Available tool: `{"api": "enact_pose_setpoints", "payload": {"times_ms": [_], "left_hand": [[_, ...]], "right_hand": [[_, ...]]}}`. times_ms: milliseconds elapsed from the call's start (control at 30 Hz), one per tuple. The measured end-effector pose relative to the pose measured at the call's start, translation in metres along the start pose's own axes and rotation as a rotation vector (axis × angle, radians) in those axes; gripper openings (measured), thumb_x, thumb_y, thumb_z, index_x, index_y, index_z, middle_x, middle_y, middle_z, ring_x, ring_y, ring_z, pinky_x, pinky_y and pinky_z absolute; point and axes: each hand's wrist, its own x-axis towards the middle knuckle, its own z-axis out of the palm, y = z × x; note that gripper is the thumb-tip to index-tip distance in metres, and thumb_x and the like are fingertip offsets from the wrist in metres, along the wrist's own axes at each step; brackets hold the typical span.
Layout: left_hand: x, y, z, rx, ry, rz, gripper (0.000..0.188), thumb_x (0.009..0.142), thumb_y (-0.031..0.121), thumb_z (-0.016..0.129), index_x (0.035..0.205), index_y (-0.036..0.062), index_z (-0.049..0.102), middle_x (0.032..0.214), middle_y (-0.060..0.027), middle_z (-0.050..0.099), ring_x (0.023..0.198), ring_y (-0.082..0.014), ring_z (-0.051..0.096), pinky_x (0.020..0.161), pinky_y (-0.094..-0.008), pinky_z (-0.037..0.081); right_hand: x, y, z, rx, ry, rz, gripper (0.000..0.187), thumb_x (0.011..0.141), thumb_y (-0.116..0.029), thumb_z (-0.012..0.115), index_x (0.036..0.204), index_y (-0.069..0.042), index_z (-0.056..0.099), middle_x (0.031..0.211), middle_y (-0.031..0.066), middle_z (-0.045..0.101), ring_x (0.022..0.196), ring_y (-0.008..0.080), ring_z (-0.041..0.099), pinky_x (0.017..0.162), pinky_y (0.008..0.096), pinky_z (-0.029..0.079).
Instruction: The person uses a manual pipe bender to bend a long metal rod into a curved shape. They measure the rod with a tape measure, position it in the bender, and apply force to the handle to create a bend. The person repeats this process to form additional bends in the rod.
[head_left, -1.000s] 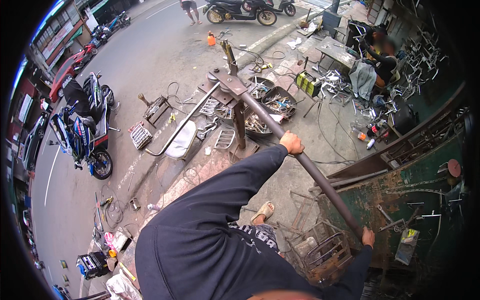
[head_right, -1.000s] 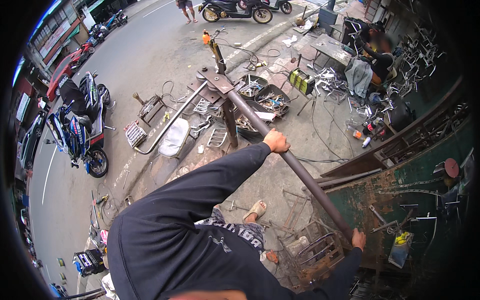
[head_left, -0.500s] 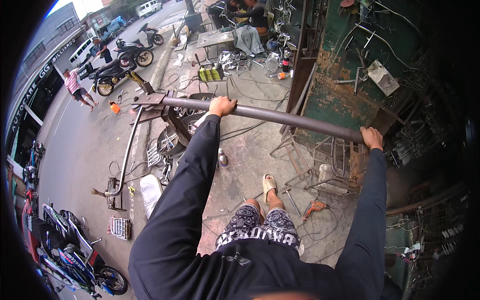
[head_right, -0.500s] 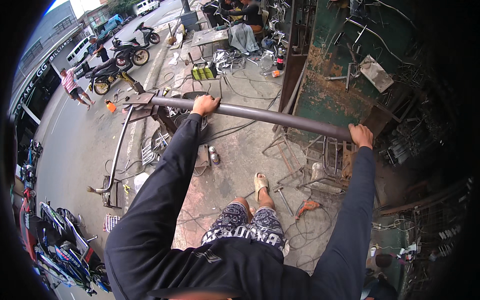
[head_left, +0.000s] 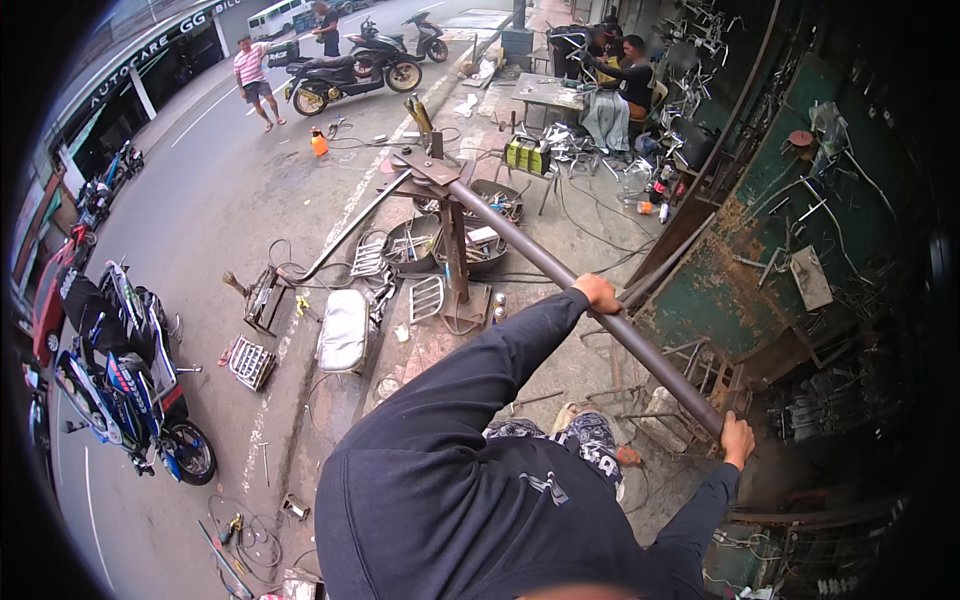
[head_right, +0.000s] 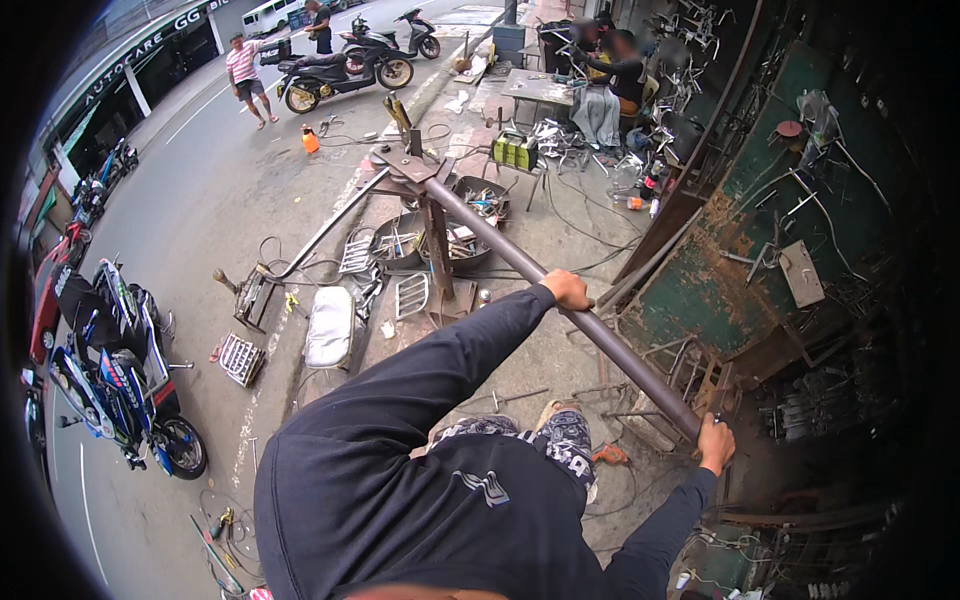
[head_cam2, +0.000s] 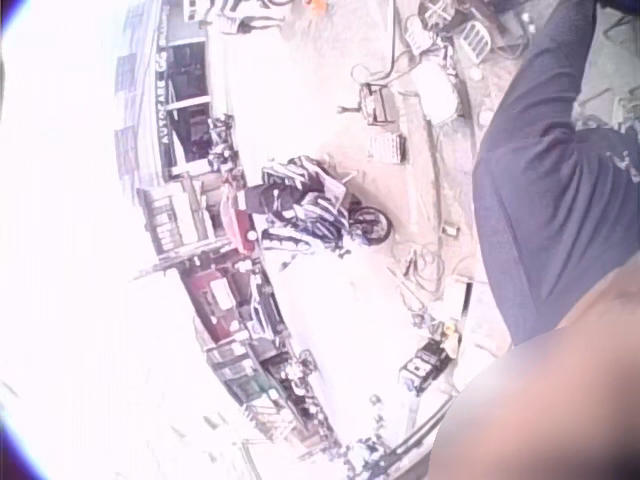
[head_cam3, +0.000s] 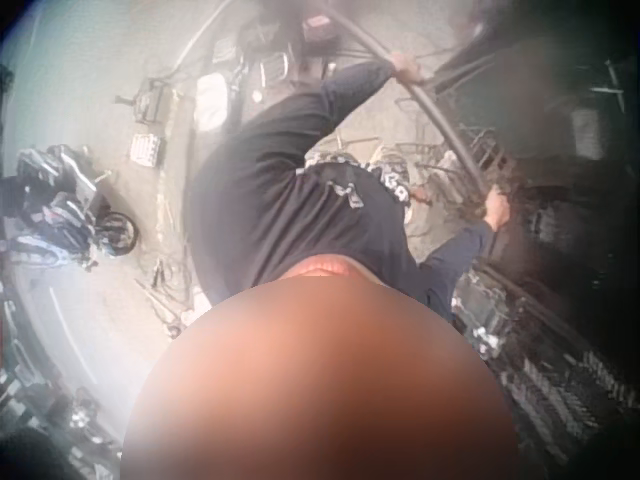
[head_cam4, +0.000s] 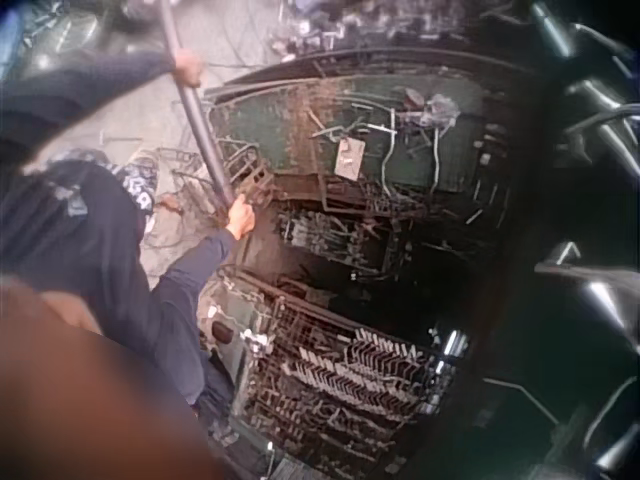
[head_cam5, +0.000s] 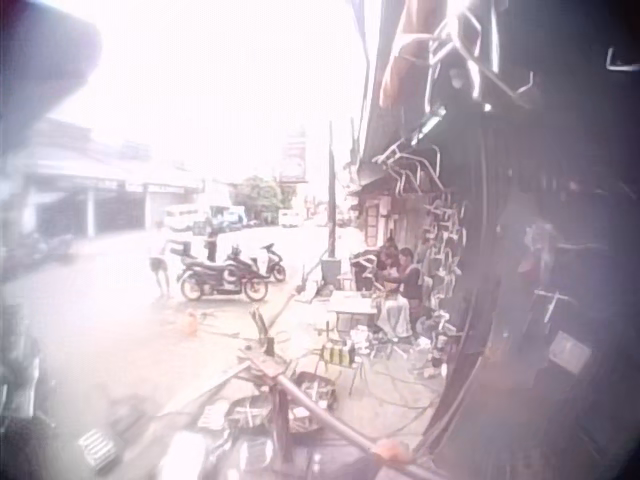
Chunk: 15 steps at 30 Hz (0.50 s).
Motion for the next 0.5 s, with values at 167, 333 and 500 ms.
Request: {"api": "enact_pose_setpoints", "payload": {"times_ms": [167,333,500], "left_hand": [[0.002,0.066,0.034,-0.006,0.180,0.063,0.059,0.092,0.055,0.047,0.104,0.0070,0.080,0.104,-0.0170,0.077,0.104,-0.0332,0.073,0.093,-0.0450,0.054],[0.013,0.060,0.037,-0.002,0.120,0.039,0.064,0.092,0.061,0.046,0.113,0.0112,0.079,0.114,-0.0130,0.076,0.113,-0.0297,0.070,0.099,-0.0418,0.051],[0.011,0.063,0.037,-0.027,0.139,0.018,0.063,0.093,0.060,0.046,0.116,0.0116,0.078,0.118,-0.0131,0.075,0.117,-0.0285,0.069,0.101,-0.0411,0.049]], "right_hand": [[0.020,0.019,-0.002,0.029,-0.098,-0.148,0.072,0.096,-0.055,0.042,0.111,0.008,0.073,0.118,0.0335,0.067,0.115,0.0500,0.062,0.102,0.0542,0.045],[0.053,0.030,0.003,-0.002,-0.212,-0.070,0.077,0.095,-0.060,0.043,0.128,0.006,0.066,0.135,0.0310,0.061,0.127,0.0482,0.055,0.109,0.0531,0.040],[0.037,0.026,0.010,-0.011,-0.125,-0.022,0.079,0.097,-0.062,0.039,0.127,0.006,0.066,0.135,0.0287,0.061,0.131,0.0440,0.053,0.109,0.0520,0.039]]}}
